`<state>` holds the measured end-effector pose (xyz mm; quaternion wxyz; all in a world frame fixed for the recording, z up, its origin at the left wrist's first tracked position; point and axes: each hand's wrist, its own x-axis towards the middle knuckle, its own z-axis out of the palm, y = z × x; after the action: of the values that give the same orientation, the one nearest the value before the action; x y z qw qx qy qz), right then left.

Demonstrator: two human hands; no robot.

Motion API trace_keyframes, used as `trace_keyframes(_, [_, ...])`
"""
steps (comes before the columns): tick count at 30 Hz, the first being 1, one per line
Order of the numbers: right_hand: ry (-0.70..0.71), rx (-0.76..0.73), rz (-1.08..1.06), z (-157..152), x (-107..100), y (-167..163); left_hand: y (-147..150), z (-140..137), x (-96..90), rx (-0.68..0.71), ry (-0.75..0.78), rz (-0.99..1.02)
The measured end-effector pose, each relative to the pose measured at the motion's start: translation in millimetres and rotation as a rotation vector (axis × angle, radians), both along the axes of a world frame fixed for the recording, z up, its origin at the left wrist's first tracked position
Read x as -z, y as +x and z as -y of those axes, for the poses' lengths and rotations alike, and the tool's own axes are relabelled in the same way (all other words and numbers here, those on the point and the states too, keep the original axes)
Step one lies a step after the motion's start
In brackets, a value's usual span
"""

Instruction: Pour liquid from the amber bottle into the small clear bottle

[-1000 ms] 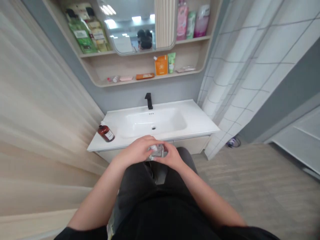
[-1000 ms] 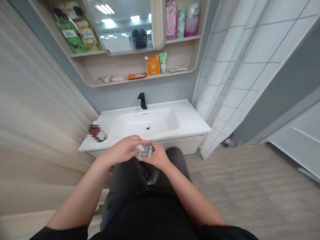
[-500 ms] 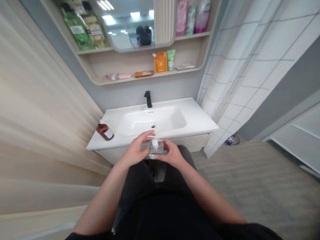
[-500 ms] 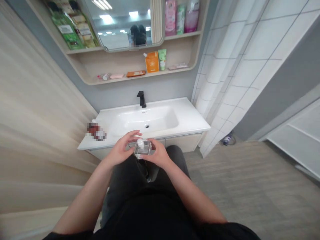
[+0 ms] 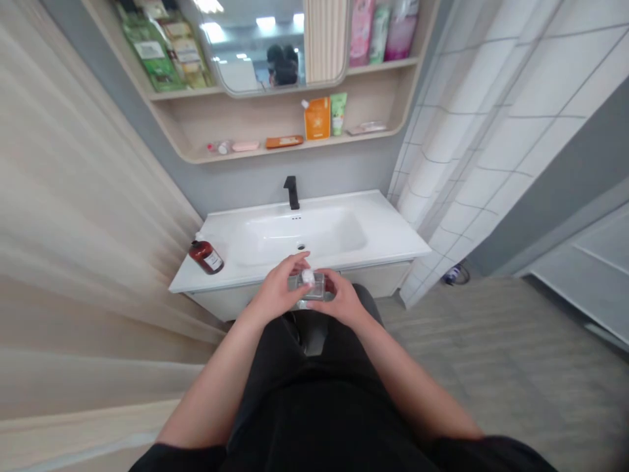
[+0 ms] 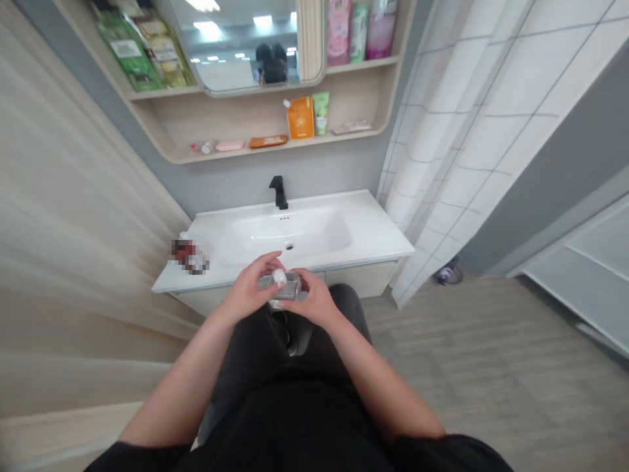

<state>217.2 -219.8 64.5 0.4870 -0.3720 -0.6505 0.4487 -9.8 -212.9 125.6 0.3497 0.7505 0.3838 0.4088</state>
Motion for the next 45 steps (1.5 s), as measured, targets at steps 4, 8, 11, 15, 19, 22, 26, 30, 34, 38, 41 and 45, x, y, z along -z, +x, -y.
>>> trace_keyframes(4, [-0.002,-0.042,-0.038,0,1,0,1,1,0.8,0.102,-0.057,0.120])
trace_keyframes(8, [-0.010,-0.052,-0.048,1,1,-1,2,-2,3.1,0.046,-0.058,0.092])
trace_keyframes(11, [-0.016,-0.082,-0.068,1,-2,-1,-2,-5,6.3,0.062,-0.095,0.187])
trace_keyframes(15, [0.016,-0.073,-0.018,2,-4,-1,-7,-1,5.7,0.136,-0.072,0.205])
trace_keyframes(19, [0.014,-0.062,-0.060,3,-2,-5,1,6,2.9,0.150,-0.007,0.161])
trace_keyframes(22, [0.013,-0.064,-0.078,5,-4,-6,12,8,3.5,0.043,-0.038,0.199])
trace_keyframes(26, [0.007,-0.130,-0.106,4,-8,1,16,11,3.2,-0.050,-0.065,0.188])
trace_keyframes(30, [-0.057,-0.244,-0.161,0,-3,10,8,12,-0.4,0.070,-0.127,0.162])
trace_keyframes(34, [-0.085,-0.410,-0.180,-2,1,15,3,12,-3.1,0.268,-0.232,0.190])
trace_keyframes(38, [-0.133,-0.583,-0.150,-2,-2,20,6,16,-2.9,0.379,-0.311,0.144])
trace_keyframes(41, [-0.152,-0.525,-0.136,-3,1,25,7,14,1.1,0.327,-0.245,0.137])
trace_keyframes(45, [-0.077,-0.197,-0.075,-19,18,36,-11,-15,19.9,0.143,-0.040,0.043])
